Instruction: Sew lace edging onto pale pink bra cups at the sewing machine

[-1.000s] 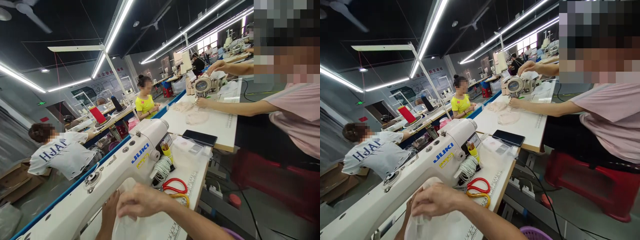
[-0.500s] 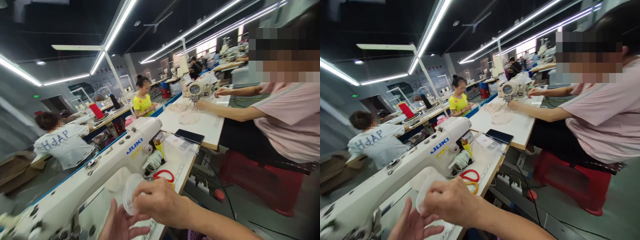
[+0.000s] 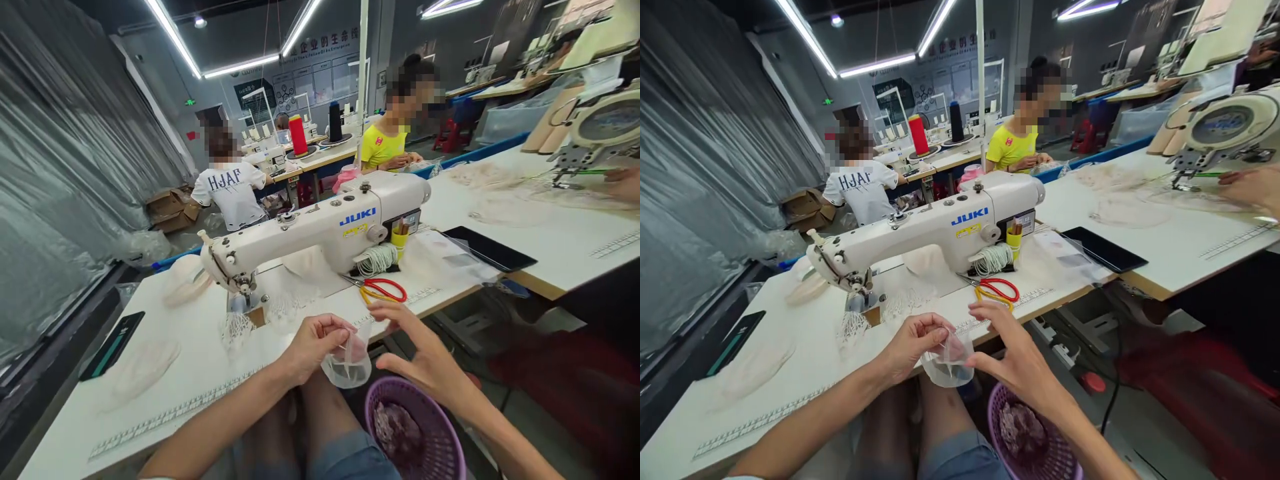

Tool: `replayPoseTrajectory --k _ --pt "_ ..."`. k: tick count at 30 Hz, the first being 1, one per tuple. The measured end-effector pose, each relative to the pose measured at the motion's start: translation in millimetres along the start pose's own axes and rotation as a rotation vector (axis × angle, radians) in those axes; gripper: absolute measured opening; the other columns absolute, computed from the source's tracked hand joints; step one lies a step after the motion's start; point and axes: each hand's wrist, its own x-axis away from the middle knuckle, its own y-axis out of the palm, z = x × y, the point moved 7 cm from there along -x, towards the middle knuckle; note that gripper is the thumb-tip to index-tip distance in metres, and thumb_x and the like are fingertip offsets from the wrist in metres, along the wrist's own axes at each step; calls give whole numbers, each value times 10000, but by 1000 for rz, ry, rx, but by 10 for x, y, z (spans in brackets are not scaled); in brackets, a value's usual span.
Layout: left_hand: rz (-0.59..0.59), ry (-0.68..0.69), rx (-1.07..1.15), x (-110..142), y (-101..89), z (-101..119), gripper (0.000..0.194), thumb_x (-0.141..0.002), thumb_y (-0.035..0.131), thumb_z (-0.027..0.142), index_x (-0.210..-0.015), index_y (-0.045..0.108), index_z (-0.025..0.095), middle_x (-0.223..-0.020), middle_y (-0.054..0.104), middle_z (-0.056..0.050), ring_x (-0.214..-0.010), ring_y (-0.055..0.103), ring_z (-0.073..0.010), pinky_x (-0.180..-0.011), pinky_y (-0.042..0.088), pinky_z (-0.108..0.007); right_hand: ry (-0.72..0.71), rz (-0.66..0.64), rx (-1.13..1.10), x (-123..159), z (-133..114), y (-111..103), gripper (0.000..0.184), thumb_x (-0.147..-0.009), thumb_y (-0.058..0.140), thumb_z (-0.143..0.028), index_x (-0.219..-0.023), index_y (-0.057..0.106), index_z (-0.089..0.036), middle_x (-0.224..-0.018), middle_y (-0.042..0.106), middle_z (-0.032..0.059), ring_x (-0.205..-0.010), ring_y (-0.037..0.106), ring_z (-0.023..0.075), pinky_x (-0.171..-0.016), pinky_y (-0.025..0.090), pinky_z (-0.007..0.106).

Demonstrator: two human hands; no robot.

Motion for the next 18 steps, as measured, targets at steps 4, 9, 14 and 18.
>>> replayPoseTrajectory --k 4,9,14,18 --pt "124 62 -165 288 -229 68 356 -685 709 424 -812 658 95 -684 647 -35 -608 552 -97 -610 426 -207 85 -274 -103 -136 19 524 278 -830 513 -436 -876 624 -185 -862 651 52 -845 594 196 -772 465 299" --pt "214 17 -221 582 -647 -49 318 -725 660 407 -811 641 101 -614 529 15 -514 428 -62 -516 343 -188 47 -337 -156 -324 -162 903 253 -869 467 -376 -711 522 -185 -714 566 21 -690 521 155 -630 429 249" --pt "145 40 -331 741 -812 -139 241 -735 611 251 -921 679 114 -579 435 38 -538 354 -69 -517 283 -186 26 -587 -232 -357 -349 1253 173 -899 441 -344 -802 463 -202 -883 582 30 -817 532 153 -724 425 249" --pt "140 38 -493 900 -863 -157 217 -756 504 162 -812 708 111 -534 423 37 -511 333 -69 -486 242 -189 62 -852 -53 -168 -317 1410 154 -810 590 -334 -828 515 -201 -758 539 -16 -699 483 135 -628 387 225"
